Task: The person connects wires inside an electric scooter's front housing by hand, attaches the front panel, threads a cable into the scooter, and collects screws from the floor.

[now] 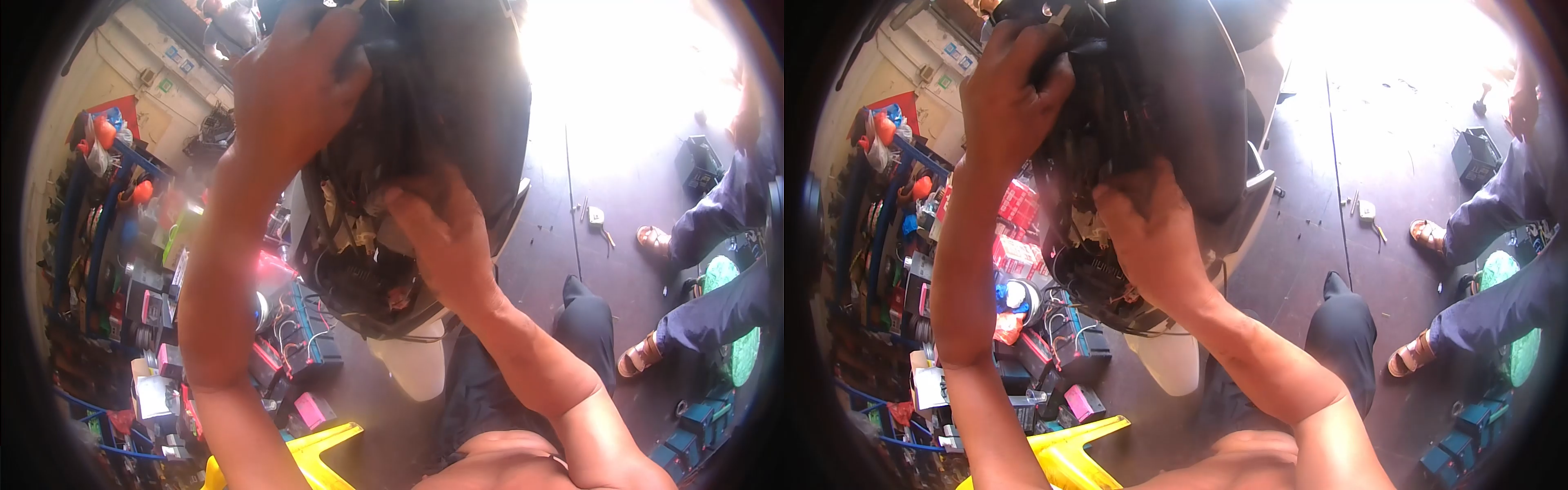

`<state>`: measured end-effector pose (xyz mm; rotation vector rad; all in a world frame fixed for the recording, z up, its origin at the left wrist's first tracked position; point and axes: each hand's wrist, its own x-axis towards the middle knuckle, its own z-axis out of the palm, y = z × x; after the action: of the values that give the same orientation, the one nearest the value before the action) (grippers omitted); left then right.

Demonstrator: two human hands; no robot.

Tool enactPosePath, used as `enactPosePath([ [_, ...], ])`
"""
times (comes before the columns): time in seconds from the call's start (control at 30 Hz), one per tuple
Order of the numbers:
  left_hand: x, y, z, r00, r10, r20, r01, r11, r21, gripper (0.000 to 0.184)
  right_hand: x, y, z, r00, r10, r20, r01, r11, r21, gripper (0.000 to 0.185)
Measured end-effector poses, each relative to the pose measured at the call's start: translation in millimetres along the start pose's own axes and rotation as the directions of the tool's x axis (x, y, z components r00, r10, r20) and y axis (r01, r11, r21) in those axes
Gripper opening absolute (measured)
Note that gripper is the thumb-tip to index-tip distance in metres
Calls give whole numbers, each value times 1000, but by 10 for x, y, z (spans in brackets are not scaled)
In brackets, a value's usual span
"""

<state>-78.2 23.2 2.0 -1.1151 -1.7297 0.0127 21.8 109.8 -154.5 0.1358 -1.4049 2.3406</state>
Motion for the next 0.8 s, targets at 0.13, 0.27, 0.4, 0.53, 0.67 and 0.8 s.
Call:
enactPosePath([
  [0.13,-11,14,-21,1000,-13,6,13,1000,7,24,-273,153,21,987,-133,-86,144,980,138,61],
  [0.27,-64,58,-19,999,-38,25,38,999,1,23,-485,-101,158,961,-177,-214,170,984,-52,58],
  [0.4,-58,24,-7,998,-27,49,26,1000,13,23,-350,-7,-126,997,-69,-35,63,985,-162,58],
  [0.53,-71,6,25,999,41,-5,-41,999,-15,24,-388,57,-113,990,-104,-92,101,994,-32,55],
  [0.67,-108,146,35,996,-80,34,83,993,-82,31,-302,144,-324,989,-140,53,147,973,-175,47],
  [0.8,-50,256,-82,989,-90,117,104,988,-116,37,-169,-44,-334,993,10,114,18,970,-242,42],
])
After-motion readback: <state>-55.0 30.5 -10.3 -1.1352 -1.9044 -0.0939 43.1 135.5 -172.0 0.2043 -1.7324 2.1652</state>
